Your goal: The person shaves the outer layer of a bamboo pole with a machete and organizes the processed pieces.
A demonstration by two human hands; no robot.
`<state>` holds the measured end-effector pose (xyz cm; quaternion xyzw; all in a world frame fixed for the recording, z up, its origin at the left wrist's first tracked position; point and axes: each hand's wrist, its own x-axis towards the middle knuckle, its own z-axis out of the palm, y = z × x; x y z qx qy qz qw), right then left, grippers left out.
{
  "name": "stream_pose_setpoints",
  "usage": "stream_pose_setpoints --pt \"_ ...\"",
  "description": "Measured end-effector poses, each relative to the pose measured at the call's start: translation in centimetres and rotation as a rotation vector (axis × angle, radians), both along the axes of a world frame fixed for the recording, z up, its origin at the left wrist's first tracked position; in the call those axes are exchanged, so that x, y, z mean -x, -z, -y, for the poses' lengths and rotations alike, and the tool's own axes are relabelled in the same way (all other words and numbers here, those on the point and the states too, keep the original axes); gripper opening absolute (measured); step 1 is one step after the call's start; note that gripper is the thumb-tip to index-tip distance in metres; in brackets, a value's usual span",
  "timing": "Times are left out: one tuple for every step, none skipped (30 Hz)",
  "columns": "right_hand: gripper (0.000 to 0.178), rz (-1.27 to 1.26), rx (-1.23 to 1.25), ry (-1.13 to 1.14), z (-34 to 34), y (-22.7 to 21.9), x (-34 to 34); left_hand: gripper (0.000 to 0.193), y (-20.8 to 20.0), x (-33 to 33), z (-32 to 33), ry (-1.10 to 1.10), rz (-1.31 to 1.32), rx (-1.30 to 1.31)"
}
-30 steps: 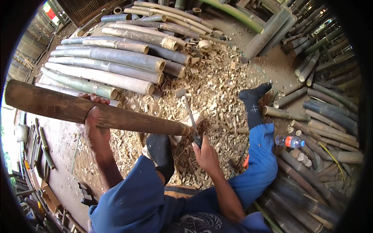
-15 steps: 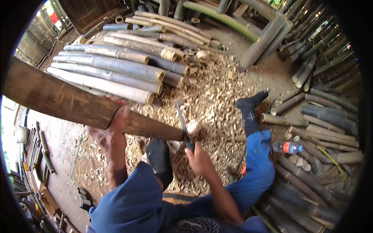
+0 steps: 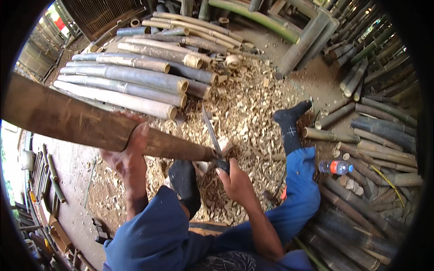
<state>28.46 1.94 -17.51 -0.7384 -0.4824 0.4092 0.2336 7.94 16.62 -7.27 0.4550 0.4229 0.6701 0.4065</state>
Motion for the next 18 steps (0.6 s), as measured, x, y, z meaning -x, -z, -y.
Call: stream_pose_setpoints --pt "0.038 -0.033 0.0 0.046 -0.4 -2.3 0.5 0.051 -0.2 0.2 -0.3 0.009 -0.018 -0.055" --pt "0.038 -0.006 -0.105 0.082 0.2 -2.5 0.7 0.051 0.2 0.0 -0.3 0.039 -0.033 -0.082" --pt "0.037 0.02 -0.218 0.111 0.7 -2.6 1.0 0.051 0.3 -0.2 -0.4 0.042 -0.027 -0.076" --pt "0.037 0.043 -0.339 0.138 1.2 -2.7 1.4 0.052 0.2 -0.4 -0.5 0.043 -0.023 -0.078" --pt "0.039 0.089 -0.396 0.168 1.9 0.3 2.0 0.053 0.0 -0.5 -0.5 0.043 -0.021 -0.08" --pt "0.04 0.091 -0.167 0.165 2.2 3.1 1.2 0.055 0.4 -0.8 -0.5 0.051 -0.076 -0.068" --pt "0.042 0.088 0.053 0.156 2.1 5.7 0.2 0.057 0.8 -0.8 -0.6 0.05 -0.132 -0.065" --pt "0.043 0.069 0.256 0.131 1.2 6.6 -0.2 0.058 0.4 -0.6 -1.4 0.049 -0.102 -0.095" --pt "0.043 0.101 0.157 0.116 1.0 7.2 -0.6 0.06 0.0 -0.3 -1.6 0.055 -0.076 -0.109" --pt "0.042 0.129 0.09 0.106 2.2 7.6 -0.8 0.06 0.3 -0.4 -1.5 0.088 0.045 -0.108" --pt "0.042 0.158 0.023 0.097 3.2 8.0 -1.0 0.061 0.7 -0.6 -1.5 0.122 0.169 -0.107" --pt "0.041 0.056 0.035 0.088 2.3 5.0 -0.1 0.066 2.2 1.8 -2.3 0.276 0.132 -0.132" --pt "0.039 0.045 0.036 0.065 1.4 2.2 0.4 0.066 2.2 2.8 -2.7 0.35 0.171 -0.166" --pt "0.038 0.034 0.037 0.041 0.6 0.0 0.8 0.067 2.2 3.6 -3.0 0.423 0.209 -0.2" --pt "0.037 0.028 -0.013 0.063 0.9 -1.6 0.9 0.067 2.6 3.5 -2.9 0.447 0.208 -0.194" --pt "0.037 0.018 -0.069 0.079 0.8 -2.9 0.9 0.067 2.8 3.2 -3.2 0.466 0.202 -0.193" --pt "0.036 0.006 -0.124 0.093 0.8 -3.4 1.0 0.067 3.0 3.1 -3.3 0.484 0.194 -0.192" --pt "0.036 0.044 -0.134 0.074 0.6 -2.8 1.3 0.067 2.4 3.1 -3.2 0.478 0.195 -0.203"
